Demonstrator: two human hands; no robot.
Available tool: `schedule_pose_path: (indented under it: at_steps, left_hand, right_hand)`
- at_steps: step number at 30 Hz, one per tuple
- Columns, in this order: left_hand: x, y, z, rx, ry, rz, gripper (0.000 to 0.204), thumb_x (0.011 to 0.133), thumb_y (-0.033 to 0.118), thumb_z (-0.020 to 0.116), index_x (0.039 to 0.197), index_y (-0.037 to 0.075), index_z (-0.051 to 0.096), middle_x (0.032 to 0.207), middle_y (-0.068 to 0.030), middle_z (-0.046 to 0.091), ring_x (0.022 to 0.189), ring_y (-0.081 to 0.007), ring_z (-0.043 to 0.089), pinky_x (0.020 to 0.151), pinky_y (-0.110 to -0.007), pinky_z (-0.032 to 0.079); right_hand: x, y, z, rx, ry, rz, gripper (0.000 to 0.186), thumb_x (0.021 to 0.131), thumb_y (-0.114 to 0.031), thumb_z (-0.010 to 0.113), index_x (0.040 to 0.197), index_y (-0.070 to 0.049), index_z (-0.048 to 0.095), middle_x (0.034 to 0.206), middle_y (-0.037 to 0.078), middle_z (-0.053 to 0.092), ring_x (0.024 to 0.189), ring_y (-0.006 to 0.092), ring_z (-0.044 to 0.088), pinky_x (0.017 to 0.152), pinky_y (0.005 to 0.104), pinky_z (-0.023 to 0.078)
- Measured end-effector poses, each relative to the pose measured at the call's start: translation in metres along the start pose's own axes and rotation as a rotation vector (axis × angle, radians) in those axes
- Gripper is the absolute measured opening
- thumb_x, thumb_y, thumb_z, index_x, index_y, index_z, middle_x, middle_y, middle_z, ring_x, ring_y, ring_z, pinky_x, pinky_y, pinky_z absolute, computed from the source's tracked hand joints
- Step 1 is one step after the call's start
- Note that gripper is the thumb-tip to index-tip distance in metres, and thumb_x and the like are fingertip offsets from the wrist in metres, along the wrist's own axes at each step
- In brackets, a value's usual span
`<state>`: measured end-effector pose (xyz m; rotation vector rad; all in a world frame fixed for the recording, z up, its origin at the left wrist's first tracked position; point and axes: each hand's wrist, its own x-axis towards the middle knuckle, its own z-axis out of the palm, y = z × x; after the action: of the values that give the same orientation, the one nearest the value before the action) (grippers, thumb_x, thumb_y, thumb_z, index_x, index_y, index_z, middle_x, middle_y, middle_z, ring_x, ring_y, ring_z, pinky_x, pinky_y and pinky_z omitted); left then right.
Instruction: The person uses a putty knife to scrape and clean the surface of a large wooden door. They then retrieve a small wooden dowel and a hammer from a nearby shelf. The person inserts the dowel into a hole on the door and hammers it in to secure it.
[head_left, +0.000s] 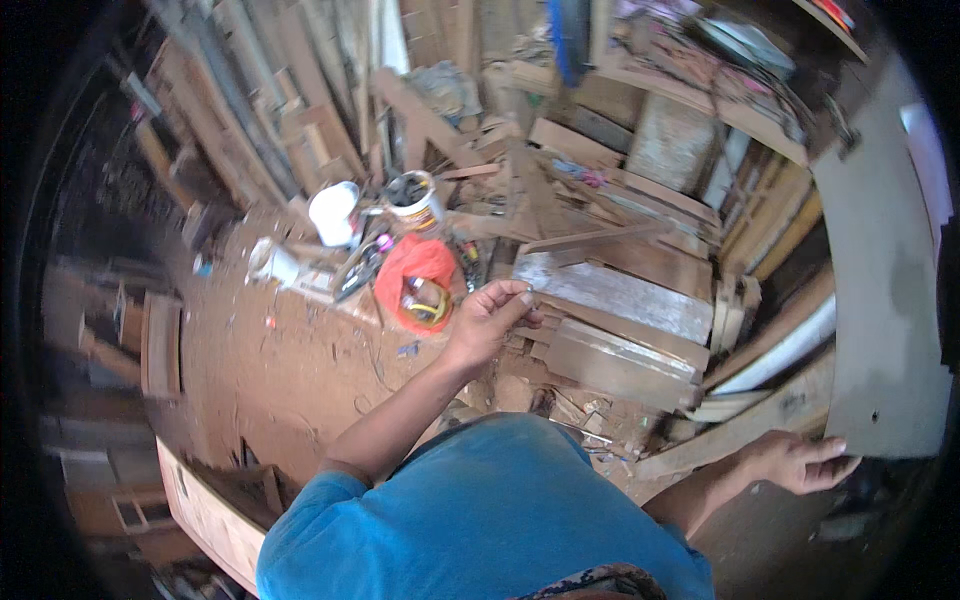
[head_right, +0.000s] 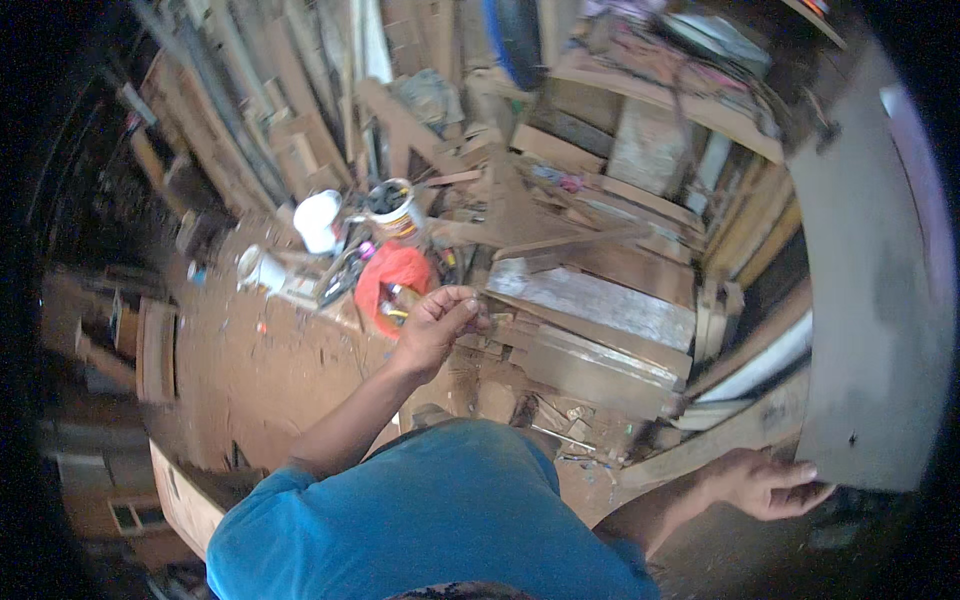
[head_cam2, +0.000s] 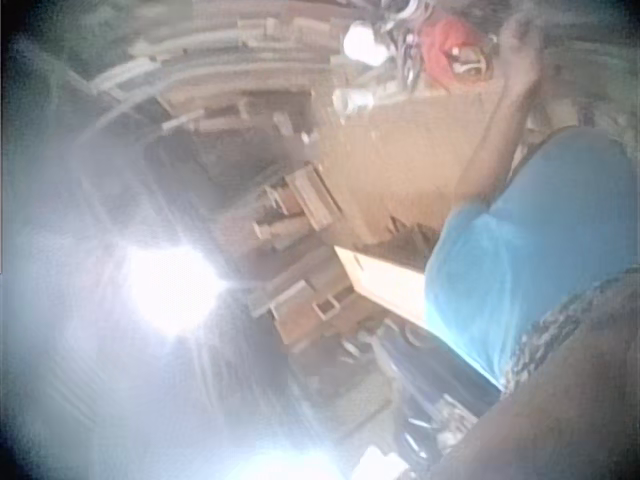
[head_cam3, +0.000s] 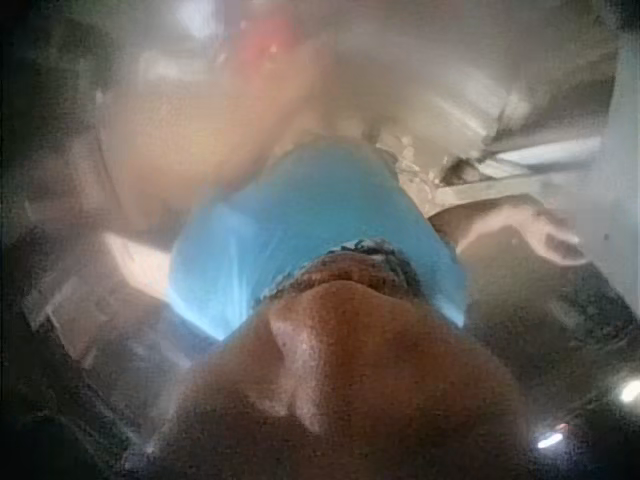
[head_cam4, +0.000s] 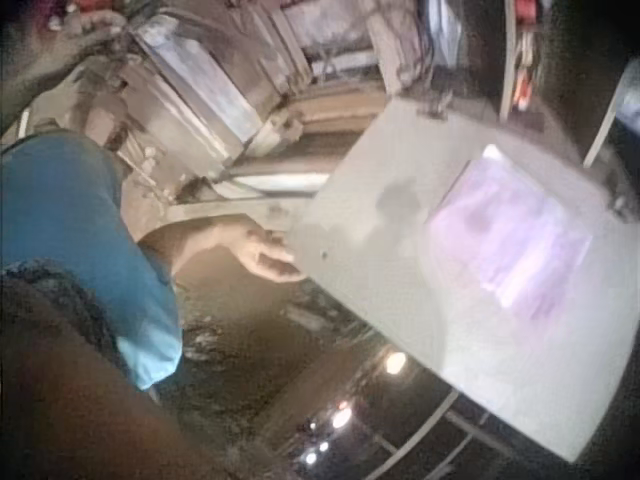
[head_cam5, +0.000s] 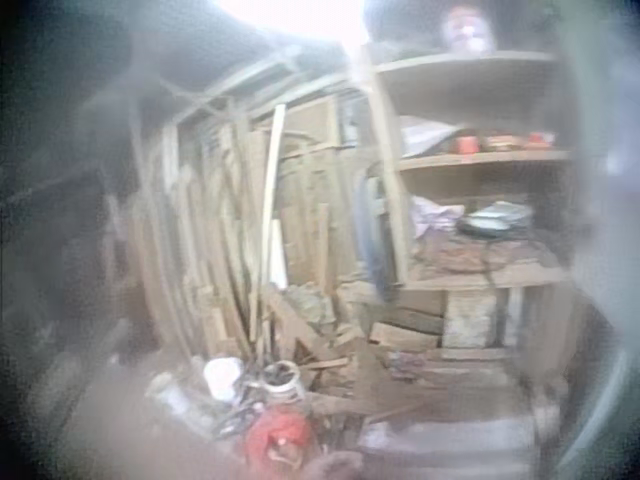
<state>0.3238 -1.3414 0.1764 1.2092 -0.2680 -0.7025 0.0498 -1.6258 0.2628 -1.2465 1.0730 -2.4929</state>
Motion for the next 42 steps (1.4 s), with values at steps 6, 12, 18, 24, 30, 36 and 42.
schedule_pose_path:
  at_steps: [6,12,18,24,30,36,42]
  left_hand:
    - [-0.067,0.022,-0.06,-0.051,0.158,0.036,0.015,0.098,0.012,0.068,0.11,0.002,0.067,0.094,-0.0048,0.072,0.085,-0.0142,0.07,0.08,-0.032,0.058]
    - [-0.151,0.025,-0.142,-0.153,0.262,0.192,0.014,0.097,0.009,0.069,0.11,0.002,0.067,0.093,-0.0051,0.072,0.084,-0.0138,0.07,0.08,-0.03,0.058]
    - [-0.249,0.044,-0.207,-0.096,0.43,0.286,0.013,0.096,0.002,0.067,0.109,0.002,0.068,0.095,-0.0059,0.073,0.085,-0.0139,0.069,0.08,-0.029,0.056]
    - [-0.33,0.051,-0.274,-0.082,0.534,0.321,0.013,0.097,0.003,0.068,0.109,0.0,0.068,0.095,-0.0055,0.072,0.085,-0.0131,0.069,0.08,-0.028,0.058]
    - [-0.415,0.015,-0.347,-0.114,0.924,0.222,0.011,0.095,0.001,0.069,0.106,0.001,0.069,0.091,-0.0043,0.071,0.077,-0.0131,0.068,0.076,-0.029,0.057]
    - [-0.474,-0.033,-0.401,-0.198,1.197,0.174,0.008,0.093,0.005,0.073,0.098,0.006,0.067,0.083,-0.0029,0.068,0.072,-0.0122,0.065,0.07,-0.029,0.054]
    - [-0.482,-0.024,-0.446,-0.333,1.464,0.168,0.01,0.094,0.003,0.071,0.101,0.008,0.066,0.085,-0.002,0.067,0.075,-0.013,0.065,0.073,-0.029,0.055]
  right_hand:
    - [-0.074,-0.036,0.013,0.119,-0.106,-0.08,0.045,0.094,-0.017,0.076,0.123,0.008,0.052,0.118,0.023,0.063,0.108,0.0285,0.064,0.099,0.0403,0.055]
    - [-0.161,-0.118,0.049,0.317,-0.606,0.103,0.032,0.097,-0.007,0.07,0.124,0.007,0.06,0.122,0.021,0.066,0.109,0.0252,0.065,0.098,0.0363,0.052]
    - [-0.277,-0.24,-0.001,0.41,-1.182,0.193,0.026,0.098,-0.01,0.069,0.121,0.001,0.067,0.116,0.01,0.069,0.107,0.0186,0.064,0.095,0.0323,0.051]
    - [-0.419,-0.356,-0.137,0.781,-2.209,0.48,0.023,0.095,-0.019,0.071,0.112,-0.004,0.072,0.103,0.007,0.073,0.094,0.0152,0.067,0.086,0.0317,0.052]
    - [-0.546,-0.363,-0.194,0.804,-2.647,0.379,0.031,0.095,-0.026,0.069,0.112,0.0,0.071,0.102,0.01,0.074,0.094,0.0187,0.069,0.084,0.0348,0.054]
    - [-0.701,-0.347,-0.181,0.38,-2.807,0.729,0.024,0.095,-0.02,0.068,0.109,-0.001,0.071,0.094,0.008,0.071,0.081,0.0168,0.067,0.075,0.0321,0.053]
    - [-0.911,-0.338,-0.122,0.107,-2.506,1.288,0.023,0.097,-0.019,0.063,0.109,-0.001,0.068,0.087,0.006,0.068,0.072,0.0185,0.064,0.063,0.0322,0.051]
